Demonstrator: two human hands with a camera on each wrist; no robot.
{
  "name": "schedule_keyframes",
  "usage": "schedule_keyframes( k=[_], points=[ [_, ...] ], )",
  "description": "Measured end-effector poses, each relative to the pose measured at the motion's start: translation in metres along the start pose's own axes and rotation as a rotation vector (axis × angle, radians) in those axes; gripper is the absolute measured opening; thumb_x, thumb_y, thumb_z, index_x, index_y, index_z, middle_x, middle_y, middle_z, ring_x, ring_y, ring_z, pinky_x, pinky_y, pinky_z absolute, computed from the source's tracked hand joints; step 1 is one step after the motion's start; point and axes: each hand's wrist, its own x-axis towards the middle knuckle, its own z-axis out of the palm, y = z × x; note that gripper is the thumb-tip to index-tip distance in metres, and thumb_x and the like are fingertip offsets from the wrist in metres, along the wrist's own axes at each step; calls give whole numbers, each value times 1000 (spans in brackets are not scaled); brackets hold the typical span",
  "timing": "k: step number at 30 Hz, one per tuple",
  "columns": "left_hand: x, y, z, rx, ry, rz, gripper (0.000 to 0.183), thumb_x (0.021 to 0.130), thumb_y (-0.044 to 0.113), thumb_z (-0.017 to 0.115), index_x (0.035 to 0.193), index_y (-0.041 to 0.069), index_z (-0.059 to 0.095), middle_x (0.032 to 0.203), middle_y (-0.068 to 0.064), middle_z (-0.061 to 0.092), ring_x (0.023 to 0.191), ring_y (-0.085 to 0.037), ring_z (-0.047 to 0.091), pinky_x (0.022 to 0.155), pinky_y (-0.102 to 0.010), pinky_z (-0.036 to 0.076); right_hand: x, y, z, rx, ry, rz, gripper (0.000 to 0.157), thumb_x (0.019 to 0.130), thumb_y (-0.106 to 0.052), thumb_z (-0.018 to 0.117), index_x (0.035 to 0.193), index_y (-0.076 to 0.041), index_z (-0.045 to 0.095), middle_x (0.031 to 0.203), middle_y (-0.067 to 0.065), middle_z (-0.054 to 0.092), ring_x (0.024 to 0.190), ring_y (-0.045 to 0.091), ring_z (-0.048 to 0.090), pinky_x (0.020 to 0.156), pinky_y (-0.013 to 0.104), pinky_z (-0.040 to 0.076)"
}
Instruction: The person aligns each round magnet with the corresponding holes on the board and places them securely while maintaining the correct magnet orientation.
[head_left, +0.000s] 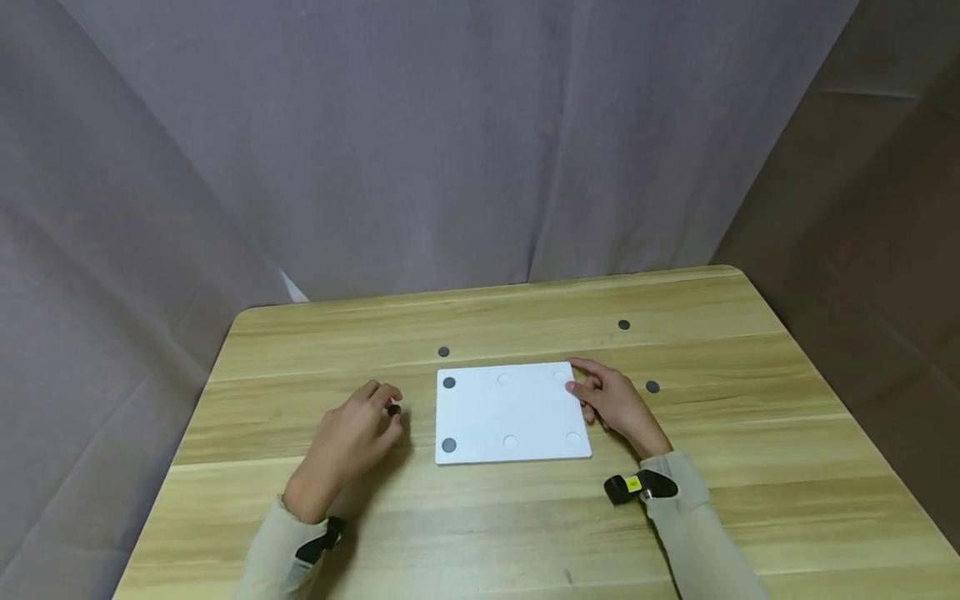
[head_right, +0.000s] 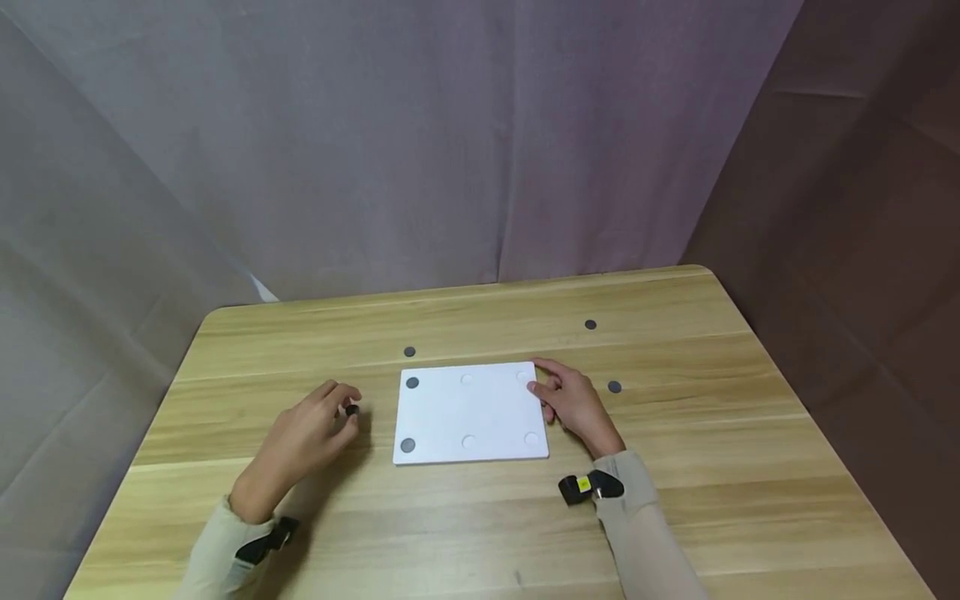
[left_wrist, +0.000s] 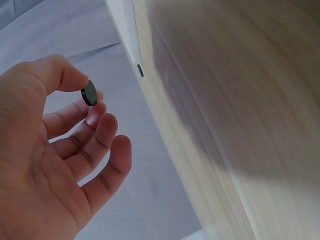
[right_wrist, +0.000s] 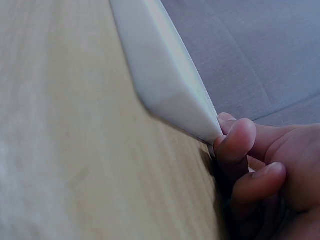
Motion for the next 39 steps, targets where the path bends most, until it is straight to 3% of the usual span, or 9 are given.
schedule_keyframes(
  k=[13, 24, 39],
  points=[
    [19, 12, 11, -56, -17, 69, 19, 99, 12, 74, 118, 10, 74, 114, -6, 67, 92, -18, 67, 66, -43, 59, 1, 2, -3, 3, -7, -19, 52, 108, -14, 63, 157, -5, 48, 75, 6, 56, 55, 14, 57, 45, 22, 39],
    [39, 25, 25, -121, -69, 136, 25, 100, 3, 71, 123, 11, 74, 123, -5, 68, 108, -21, 69, 78, -41, 60, 2, 4, -5, 4, -5, -9, 53, 107, -14, 63, 157, -5, 47, 76, 6, 56, 56, 14, 58, 46, 22, 39],
    [62, 39, 43, -66, -150, 154, 24, 101, 1, 69, 122, 12, 74, 118, -5, 68, 101, -20, 67, 70, -37, 59, 7, 10, -4, 20, -14, -16, 55, 108, -16, 64, 158, -4, 46, 77, 6, 57, 56, 14, 58, 46, 24, 40]
  ],
)
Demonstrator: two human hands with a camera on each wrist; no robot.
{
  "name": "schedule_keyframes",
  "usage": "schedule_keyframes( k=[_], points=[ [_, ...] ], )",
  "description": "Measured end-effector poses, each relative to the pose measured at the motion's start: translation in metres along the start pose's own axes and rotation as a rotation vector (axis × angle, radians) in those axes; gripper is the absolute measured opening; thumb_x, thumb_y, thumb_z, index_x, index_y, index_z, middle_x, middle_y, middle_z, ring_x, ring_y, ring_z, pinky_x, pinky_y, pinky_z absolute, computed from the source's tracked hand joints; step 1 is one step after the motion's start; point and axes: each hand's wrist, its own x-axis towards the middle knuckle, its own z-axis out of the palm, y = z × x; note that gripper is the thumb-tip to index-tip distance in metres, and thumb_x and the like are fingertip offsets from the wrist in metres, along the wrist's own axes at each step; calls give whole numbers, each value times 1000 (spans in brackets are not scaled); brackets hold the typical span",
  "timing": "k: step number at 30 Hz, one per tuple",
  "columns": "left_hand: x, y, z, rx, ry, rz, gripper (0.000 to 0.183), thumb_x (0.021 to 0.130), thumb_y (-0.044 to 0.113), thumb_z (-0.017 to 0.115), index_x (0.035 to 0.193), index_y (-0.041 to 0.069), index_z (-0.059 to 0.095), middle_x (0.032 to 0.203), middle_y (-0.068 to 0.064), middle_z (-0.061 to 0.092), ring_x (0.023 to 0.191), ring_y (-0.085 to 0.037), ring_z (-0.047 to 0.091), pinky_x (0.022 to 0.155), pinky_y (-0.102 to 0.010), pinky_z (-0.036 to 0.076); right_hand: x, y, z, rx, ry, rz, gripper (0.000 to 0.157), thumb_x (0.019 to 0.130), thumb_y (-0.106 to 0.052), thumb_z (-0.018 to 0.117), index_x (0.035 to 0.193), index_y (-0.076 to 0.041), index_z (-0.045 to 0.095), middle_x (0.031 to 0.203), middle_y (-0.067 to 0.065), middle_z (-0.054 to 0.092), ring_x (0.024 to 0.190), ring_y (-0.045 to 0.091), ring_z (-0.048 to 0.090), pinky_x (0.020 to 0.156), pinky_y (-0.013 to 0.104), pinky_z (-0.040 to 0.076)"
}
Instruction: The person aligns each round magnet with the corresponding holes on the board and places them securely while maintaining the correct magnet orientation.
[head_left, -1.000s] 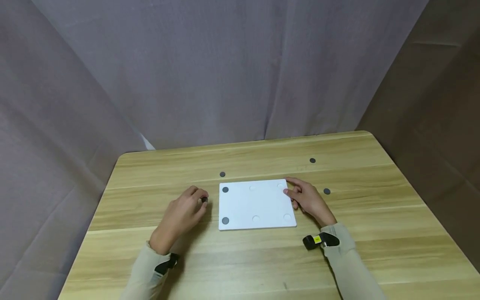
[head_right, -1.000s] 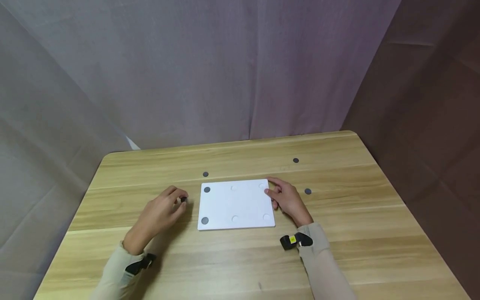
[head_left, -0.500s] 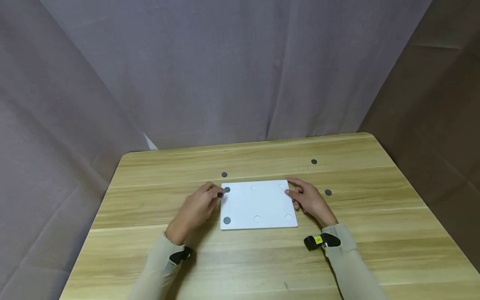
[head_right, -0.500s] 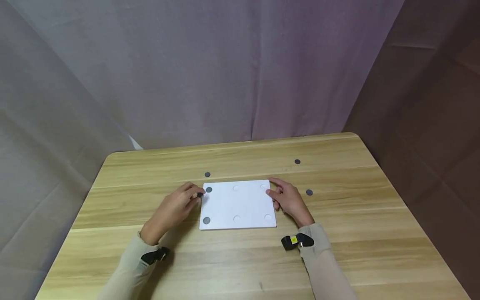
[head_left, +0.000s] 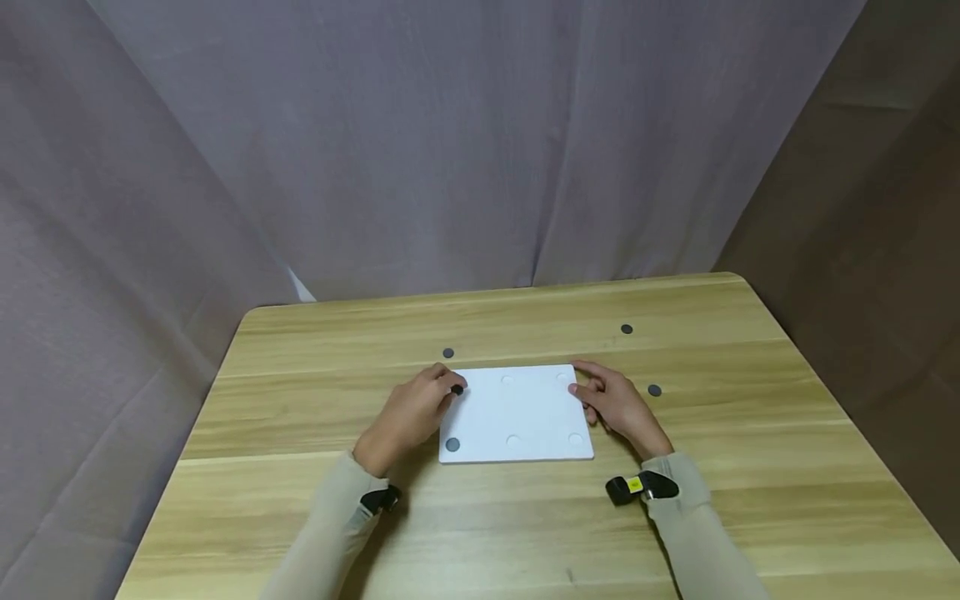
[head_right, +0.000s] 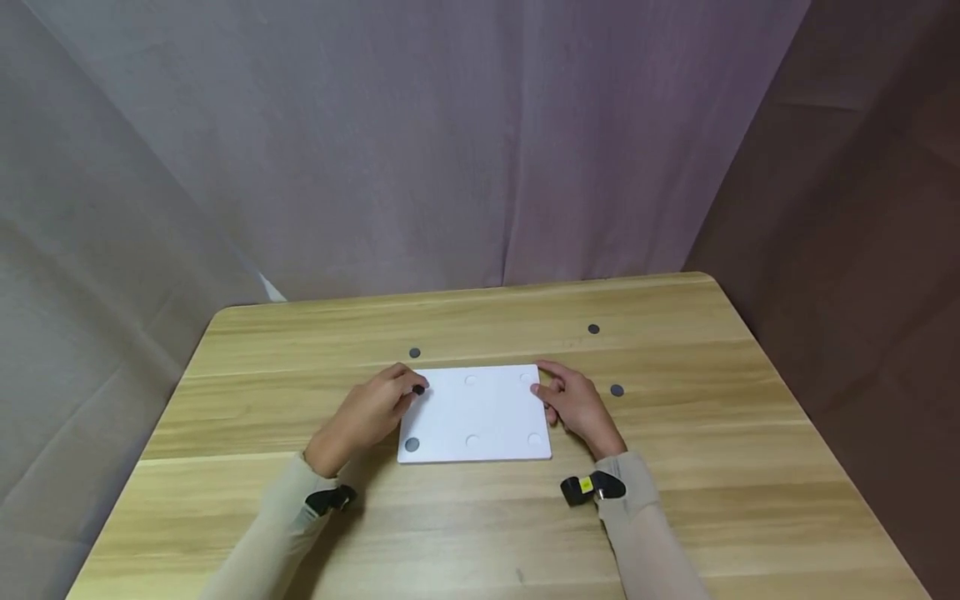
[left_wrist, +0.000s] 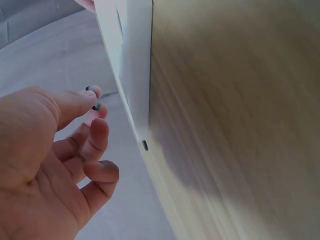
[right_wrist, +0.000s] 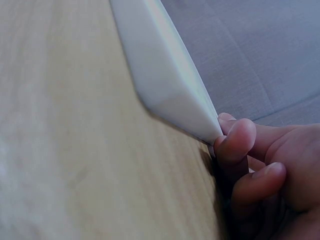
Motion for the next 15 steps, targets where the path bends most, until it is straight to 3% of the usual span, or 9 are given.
schedule_keyframes(
  k=[8, 15],
  points=[
    [14, 12, 6, 62, -79, 21, 22, 103, 7, 68, 123, 13, 73, 114, -5, 67, 104, -20, 64, 71, -35, 57, 1, 4, -1, -18, 15, -3, 54, 107, -16, 64, 157, -6, 47, 74, 6, 57, 55, 15, 58, 46, 23, 38],
    [33, 21, 8, 92, -80, 55, 18, 104, 11, 67, 120, 15, 76, 115, -4, 70, 103, -18, 67, 71, -35, 58, 1, 1, -5, -25, 14, -18, 55, 108, -18, 64, 158, -6, 46, 75, 6, 55, 56, 15, 59, 47, 24, 40]
  ],
)
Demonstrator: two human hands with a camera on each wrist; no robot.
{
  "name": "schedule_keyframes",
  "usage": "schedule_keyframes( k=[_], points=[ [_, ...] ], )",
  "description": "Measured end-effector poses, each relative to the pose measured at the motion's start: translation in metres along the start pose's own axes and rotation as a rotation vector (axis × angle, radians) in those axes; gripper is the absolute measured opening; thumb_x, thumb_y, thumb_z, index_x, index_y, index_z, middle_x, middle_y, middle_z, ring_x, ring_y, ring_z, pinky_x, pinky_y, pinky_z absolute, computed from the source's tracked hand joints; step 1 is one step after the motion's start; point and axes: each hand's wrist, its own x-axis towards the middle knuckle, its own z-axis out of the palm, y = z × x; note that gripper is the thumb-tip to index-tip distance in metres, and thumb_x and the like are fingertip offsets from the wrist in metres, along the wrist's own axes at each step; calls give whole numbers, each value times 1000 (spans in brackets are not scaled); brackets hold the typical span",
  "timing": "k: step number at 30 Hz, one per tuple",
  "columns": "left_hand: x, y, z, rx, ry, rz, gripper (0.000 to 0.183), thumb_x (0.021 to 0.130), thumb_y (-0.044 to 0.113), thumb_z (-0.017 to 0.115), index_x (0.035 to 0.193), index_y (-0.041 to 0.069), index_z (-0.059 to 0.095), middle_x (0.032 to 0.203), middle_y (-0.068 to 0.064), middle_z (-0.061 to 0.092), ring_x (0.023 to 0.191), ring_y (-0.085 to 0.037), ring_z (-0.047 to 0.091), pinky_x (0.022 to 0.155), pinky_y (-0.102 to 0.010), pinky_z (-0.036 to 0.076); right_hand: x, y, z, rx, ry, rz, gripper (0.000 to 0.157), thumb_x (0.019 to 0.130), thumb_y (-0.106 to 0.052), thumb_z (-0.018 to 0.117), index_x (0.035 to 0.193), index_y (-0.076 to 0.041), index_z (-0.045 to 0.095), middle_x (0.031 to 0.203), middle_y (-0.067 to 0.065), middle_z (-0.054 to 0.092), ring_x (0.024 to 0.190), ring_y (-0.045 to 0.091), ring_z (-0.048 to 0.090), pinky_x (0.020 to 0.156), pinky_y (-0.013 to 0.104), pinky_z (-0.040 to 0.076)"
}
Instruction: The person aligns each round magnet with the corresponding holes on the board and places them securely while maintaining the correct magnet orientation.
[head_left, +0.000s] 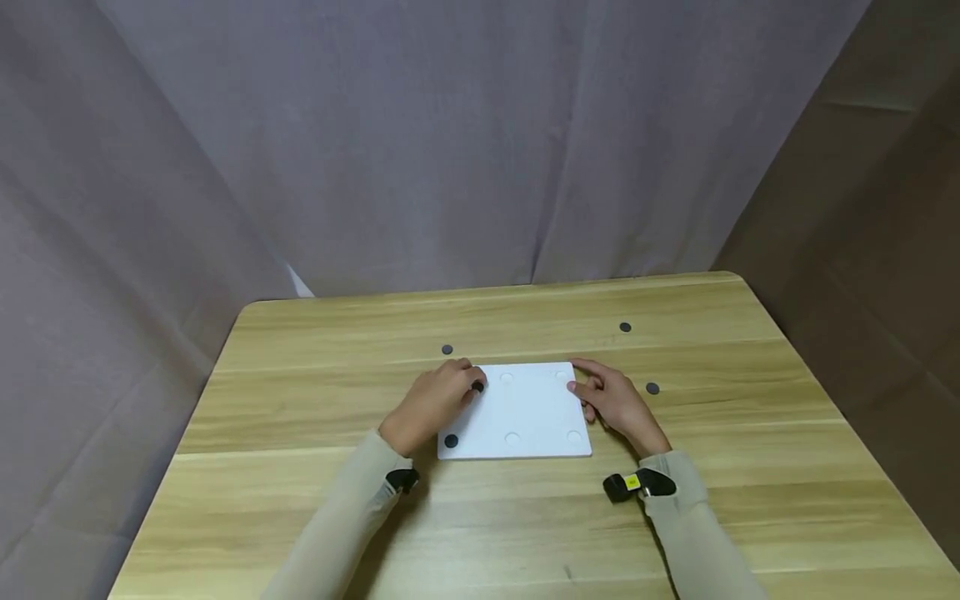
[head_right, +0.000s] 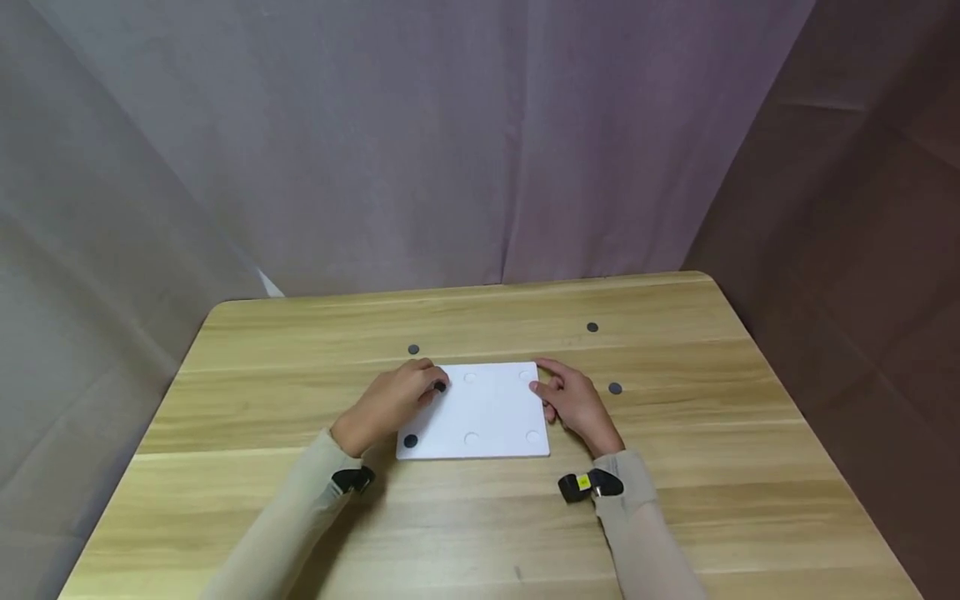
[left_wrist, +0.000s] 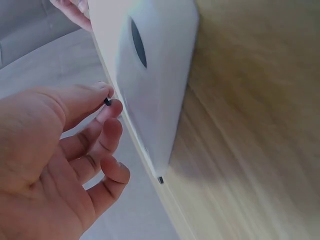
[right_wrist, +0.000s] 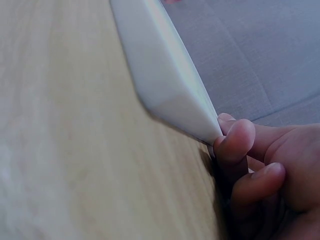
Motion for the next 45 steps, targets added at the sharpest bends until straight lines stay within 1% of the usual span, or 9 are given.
schedule_keyframes(
  k=[4, 8, 11, 17, 22, 31, 34, 38, 45],
  points=[
    [11, 5, 0, 13, -8, 20, 16, 105, 14, 68, 119, 14, 76, 114, -3, 72, 102, -18, 68, 74, -35, 60, -3, -1, -1, 2, 11, 9, 55, 108, -17, 64, 158, -6, 46, 76, 6, 55, 56, 15, 58, 46, 24, 40],
    [19, 10, 1, -8, -2, 35, 15, 103, 16, 71, 116, 13, 77, 113, -4, 72, 104, -20, 69, 81, -36, 60, -5, 0, -2, 1, 18, 27, 54, 108, -17, 64, 158, -7, 47, 76, 7, 55, 55, 14, 58, 46, 24, 40],
    [25, 13, 3, -18, 7, 33, 15, 102, 18, 72, 115, 12, 78, 112, -4, 73, 105, -20, 70, 84, -35, 60, -5, 1, -3, -5, 18, 30, 54, 108, -18, 64, 158, -8, 47, 77, 6, 55, 55, 14, 58, 46, 24, 40],
    [34, 16, 4, -13, -1, 27, 18, 101, 21, 74, 117, 14, 79, 114, -3, 73, 107, -19, 70, 84, -32, 60, -4, 0, -3, -12, 16, 22, 54, 108, -16, 63, 158, -8, 47, 77, 7, 56, 55, 15, 58, 45, 24, 40],
    [39, 19, 8, 4, -4, 20, 19, 102, 24, 73, 118, 17, 80, 113, -1, 72, 104, -16, 70, 79, -29, 59, -3, 0, -3, -4, 5, 26, 54, 108, -16, 64, 158, -8, 47, 77, 7, 56, 56, 15, 59, 45, 24, 41],
    [48, 20, 15, 58, -32, 3, 21, 103, 25, 71, 121, 18, 78, 117, -1, 72, 109, -17, 70, 77, -32, 61, -4, 1, -1, 23, -2, 20, 55, 108, -17, 63, 158, -5, 46, 77, 6, 56, 56, 14, 58, 45, 24, 41],
    [49, 19, 16, 29, -33, -5, 20, 103, 23, 71, 120, 19, 79, 118, 0, 72, 109, -17, 71, 78, -33, 61, -3, 1, -1, 26, -1, 21, 55, 108, -16, 63, 158, -5, 46, 77, 6, 56, 55, 13, 57, 45, 24, 41],
    [51, 18, 15, -21, -24, -8, 16, 102, 20, 72, 116, 19, 81, 115, 1, 73, 107, -14, 71, 82, -31, 60, -1, 0, -1, 37, -6, 17, 55, 108, -15, 63, 158, -4, 45, 76, 6, 55, 55, 13, 57, 44, 23, 40],
    [53, 14, 12, -55, -25, -20, 17, 100, 21, 74, 116, 19, 81, 115, 1, 73, 107, -14, 71, 87, -31, 59, 3, -1, -1, 31, -3, 16, 55, 107, -15, 63, 158, -4, 46, 76, 5, 54, 55, 12, 57, 45, 23, 40]
  ],
)
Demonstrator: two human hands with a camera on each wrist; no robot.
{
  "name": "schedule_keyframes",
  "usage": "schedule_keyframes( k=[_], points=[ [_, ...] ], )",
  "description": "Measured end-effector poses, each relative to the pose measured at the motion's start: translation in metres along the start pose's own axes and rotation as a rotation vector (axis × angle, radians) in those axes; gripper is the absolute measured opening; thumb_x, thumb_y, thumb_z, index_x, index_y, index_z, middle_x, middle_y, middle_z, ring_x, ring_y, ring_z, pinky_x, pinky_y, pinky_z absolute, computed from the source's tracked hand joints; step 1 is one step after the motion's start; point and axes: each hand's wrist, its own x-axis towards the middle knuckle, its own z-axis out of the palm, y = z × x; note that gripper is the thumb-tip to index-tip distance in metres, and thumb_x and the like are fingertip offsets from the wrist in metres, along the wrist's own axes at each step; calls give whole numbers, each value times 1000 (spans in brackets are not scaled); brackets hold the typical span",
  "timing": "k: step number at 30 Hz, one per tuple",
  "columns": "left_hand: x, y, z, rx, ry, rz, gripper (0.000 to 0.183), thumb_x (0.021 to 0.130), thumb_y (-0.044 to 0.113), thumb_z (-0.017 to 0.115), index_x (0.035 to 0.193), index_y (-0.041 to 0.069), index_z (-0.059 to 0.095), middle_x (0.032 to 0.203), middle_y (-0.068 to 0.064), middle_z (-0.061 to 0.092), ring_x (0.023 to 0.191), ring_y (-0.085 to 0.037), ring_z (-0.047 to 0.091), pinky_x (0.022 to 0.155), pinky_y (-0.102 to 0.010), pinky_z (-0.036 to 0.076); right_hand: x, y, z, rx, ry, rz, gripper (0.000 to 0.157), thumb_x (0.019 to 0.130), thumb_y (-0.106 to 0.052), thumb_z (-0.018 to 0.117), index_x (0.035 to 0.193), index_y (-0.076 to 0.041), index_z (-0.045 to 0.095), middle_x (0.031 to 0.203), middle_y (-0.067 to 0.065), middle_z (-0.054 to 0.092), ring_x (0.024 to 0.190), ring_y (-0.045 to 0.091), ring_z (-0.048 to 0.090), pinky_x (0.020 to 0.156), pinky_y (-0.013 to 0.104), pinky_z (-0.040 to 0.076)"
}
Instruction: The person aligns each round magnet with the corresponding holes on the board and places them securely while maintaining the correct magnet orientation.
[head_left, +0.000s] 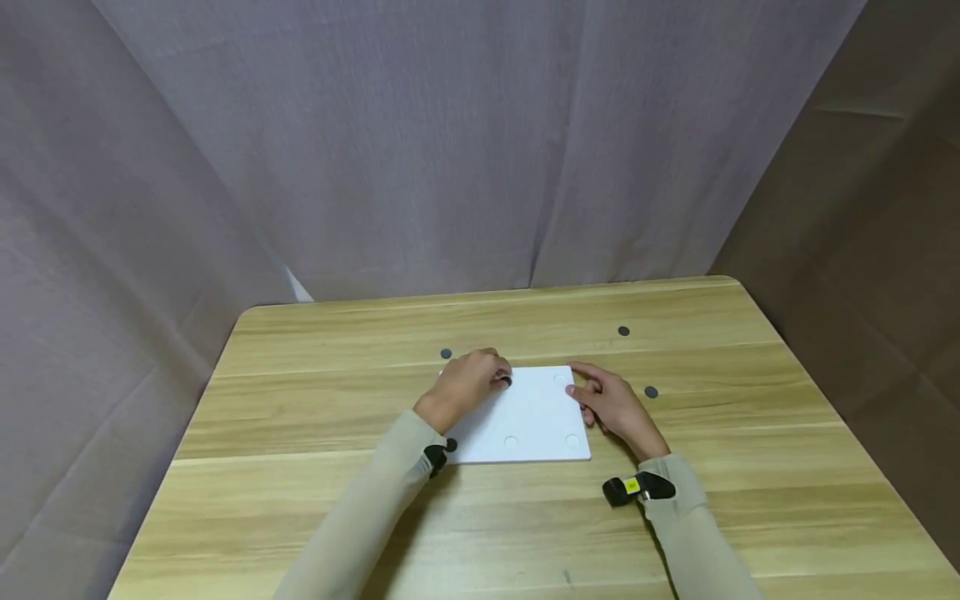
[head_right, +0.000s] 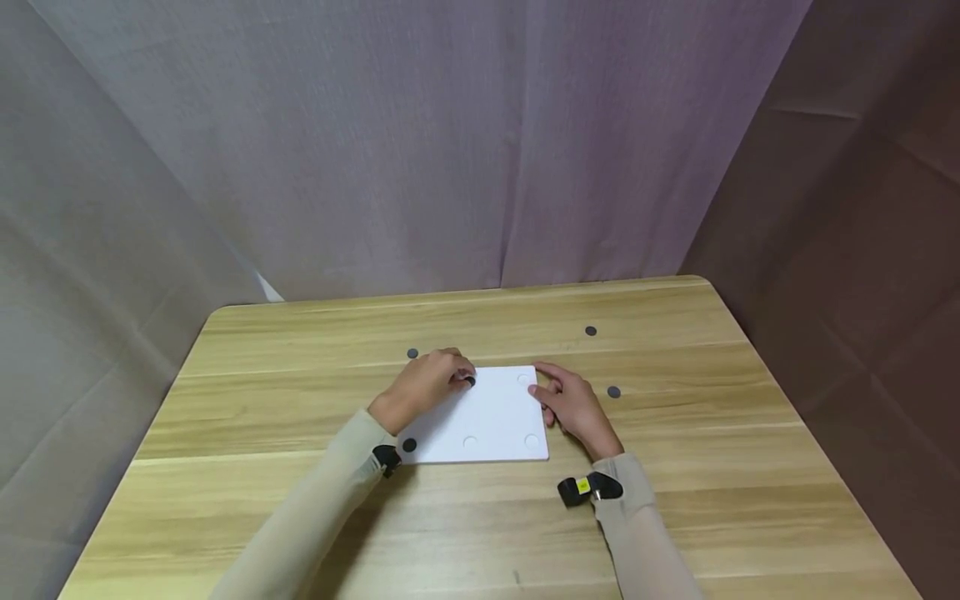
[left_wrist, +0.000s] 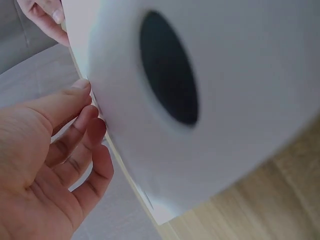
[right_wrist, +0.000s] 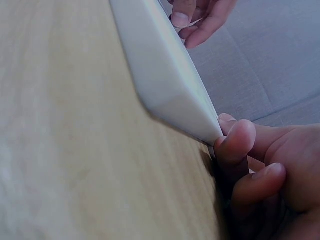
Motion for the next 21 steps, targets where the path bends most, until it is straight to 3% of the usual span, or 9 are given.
schedule_keyframes(
  k=[10, 17, 21],
  points=[
    [1, -7, -4, -45, -4, -14, 23, 98, 23, 78, 120, 14, 79, 115, -2, 72, 104, -14, 70, 88, -27, 57, 0, -2, 0, -27, 2, 8, 55, 108, -17, 64, 158, -5, 46, 77, 5, 54, 56, 13, 58, 45, 23, 40],
    [0, -15, -12, -100, 29, -89, 22, 99, 21, 77, 120, 16, 78, 114, 0, 72, 105, -16, 70, 87, -37, 59, 1, -2, -1, -32, 6, 7, 54, 107, -16, 64, 157, -4, 47, 76, 6, 55, 55, 13, 57, 45, 22, 39],
    [-4, -23, -19, -74, 21, -126, 23, 100, 21, 76, 123, 19, 77, 117, 2, 73, 107, -17, 71, 85, -44, 59, 1, -2, -1, -36, -3, 4, 55, 108, -18, 64, 158, -4, 46, 76, 6, 56, 55, 12, 57, 45, 23, 39]
  ],
)
